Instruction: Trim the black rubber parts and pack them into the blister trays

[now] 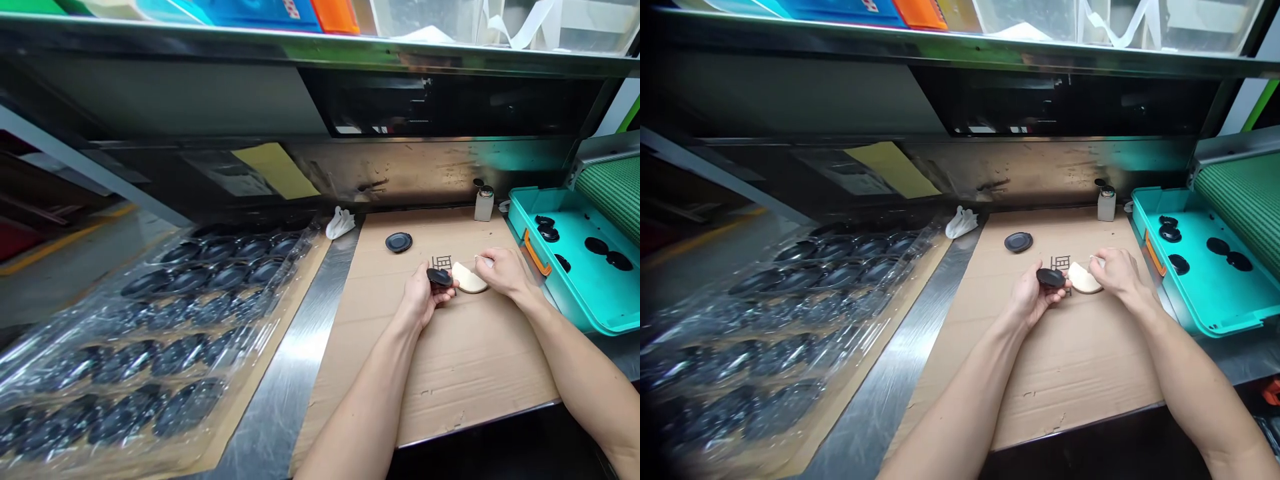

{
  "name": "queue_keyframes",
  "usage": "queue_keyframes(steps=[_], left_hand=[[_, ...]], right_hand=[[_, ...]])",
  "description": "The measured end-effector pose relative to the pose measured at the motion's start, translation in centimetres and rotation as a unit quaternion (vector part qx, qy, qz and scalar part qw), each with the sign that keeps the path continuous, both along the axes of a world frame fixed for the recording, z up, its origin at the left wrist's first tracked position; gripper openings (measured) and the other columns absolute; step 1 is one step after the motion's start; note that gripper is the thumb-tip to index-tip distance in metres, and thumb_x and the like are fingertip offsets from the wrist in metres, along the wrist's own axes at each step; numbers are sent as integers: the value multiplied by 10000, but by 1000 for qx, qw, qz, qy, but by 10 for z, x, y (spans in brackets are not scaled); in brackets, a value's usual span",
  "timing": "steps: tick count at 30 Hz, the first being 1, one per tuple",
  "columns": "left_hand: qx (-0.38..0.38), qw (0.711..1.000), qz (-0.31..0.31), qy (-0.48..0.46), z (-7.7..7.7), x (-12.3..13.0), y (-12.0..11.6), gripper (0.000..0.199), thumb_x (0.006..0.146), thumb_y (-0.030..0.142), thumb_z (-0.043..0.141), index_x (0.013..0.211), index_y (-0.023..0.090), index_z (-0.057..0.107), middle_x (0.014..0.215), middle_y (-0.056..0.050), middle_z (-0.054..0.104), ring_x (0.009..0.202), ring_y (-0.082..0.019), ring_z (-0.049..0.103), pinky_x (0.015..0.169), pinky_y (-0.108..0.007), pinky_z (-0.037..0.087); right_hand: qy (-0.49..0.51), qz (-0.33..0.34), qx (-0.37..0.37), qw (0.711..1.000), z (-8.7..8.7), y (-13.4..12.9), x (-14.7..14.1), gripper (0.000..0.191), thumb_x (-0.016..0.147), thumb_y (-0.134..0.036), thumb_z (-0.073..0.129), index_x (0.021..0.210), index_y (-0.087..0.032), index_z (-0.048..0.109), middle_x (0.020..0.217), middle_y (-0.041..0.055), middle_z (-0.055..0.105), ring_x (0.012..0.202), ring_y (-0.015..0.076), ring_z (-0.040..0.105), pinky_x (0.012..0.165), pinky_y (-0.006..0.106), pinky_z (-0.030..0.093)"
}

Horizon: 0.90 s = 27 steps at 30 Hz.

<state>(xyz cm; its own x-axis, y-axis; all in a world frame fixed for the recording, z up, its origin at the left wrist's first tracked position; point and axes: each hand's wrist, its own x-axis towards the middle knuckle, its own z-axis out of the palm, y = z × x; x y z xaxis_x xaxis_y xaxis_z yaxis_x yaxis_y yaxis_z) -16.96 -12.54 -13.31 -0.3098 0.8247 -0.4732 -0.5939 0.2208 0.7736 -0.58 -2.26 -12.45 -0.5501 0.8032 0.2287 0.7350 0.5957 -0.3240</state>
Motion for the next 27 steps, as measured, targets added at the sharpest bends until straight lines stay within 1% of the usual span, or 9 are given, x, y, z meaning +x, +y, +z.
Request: queue_keyframes(steps=[4,7,10,12,16,18,20,22,27], left_hand=[[22,1000,6,-6,0,-4,-1,532,1024,435,307,968,23,639,671,-171,707,443,-146,591,400,-207,452],[80,996,31,-36,0,-12,-1,473,1023,441,322,1057,75,620,750,-153,729,525,-166,646,464,-229,499],[134,987,39,-82,-1,-21,0,403,1022,401,328,1163,127,587,869,-143,741,626,-190,689,512,-255,519],[161,981,47,-103,-3,-24,2,354,1010,353,360,1193,142,578,937,-144,737,715,-209,712,579,-288,549],[178,974,68,-126,-11,-19,8,265,947,232,436,1123,130,606,1005,-144,731,907,-247,720,792,-395,587],[168,973,72,-137,-16,-15,11,255,931,199,434,1076,121,628,1013,-140,733,976,-248,709,883,-419,574],[155,974,62,-155,-21,-11,13,280,951,231,412,1056,116,645,1034,-147,734,1033,-255,698,950,-437,554],[154,973,36,-171,-24,-9,14,332,979,289,389,1056,110,658,1077,-161,730,1083,-268,686,1001,-450,532],[152,973,25,-171,-27,-7,16,360,996,284,383,1078,98,680,1122,-159,728,1132,-252,673,1059,-399,504]], right_hand=[[-50,-31,49,997,5,-4,2,330,958,-347,501,1150,-190,718,1102,125,692,1043,263,582,855,324,402],[-37,57,58,996,1,-16,-3,441,963,-477,534,1330,-246,614,1229,109,626,1144,269,538,935,347,407],[-71,121,12,990,-6,-28,-11,366,962,-446,560,1279,-279,633,1161,83,636,1076,244,572,901,335,420],[-62,101,18,993,-11,-32,-17,306,982,-385,532,1228,-251,656,1118,98,644,1061,248,577,893,339,420],[64,74,38,994,-18,-38,-29,319,1015,-342,460,1242,-201,635,1104,106,669,1037,238,583,928,350,430],[87,122,41,988,-20,-45,-36,310,1008,-316,469,1237,-189,633,1128,107,671,1036,234,575,944,357,437],[66,189,63,978,-20,-53,-41,293,997,-299,483,1217,-193,643,1173,114,653,1073,246,546,962,379,435],[31,215,98,971,-19,-59,-45,297,991,-293,488,1229,-198,640,1246,126,621,1105,266,513,969,408,429],[-39,119,138,983,-19,-66,-48,325,979,-250,478,1254,-159,624,1248,174,605,1067,299,497,916,448,434]])
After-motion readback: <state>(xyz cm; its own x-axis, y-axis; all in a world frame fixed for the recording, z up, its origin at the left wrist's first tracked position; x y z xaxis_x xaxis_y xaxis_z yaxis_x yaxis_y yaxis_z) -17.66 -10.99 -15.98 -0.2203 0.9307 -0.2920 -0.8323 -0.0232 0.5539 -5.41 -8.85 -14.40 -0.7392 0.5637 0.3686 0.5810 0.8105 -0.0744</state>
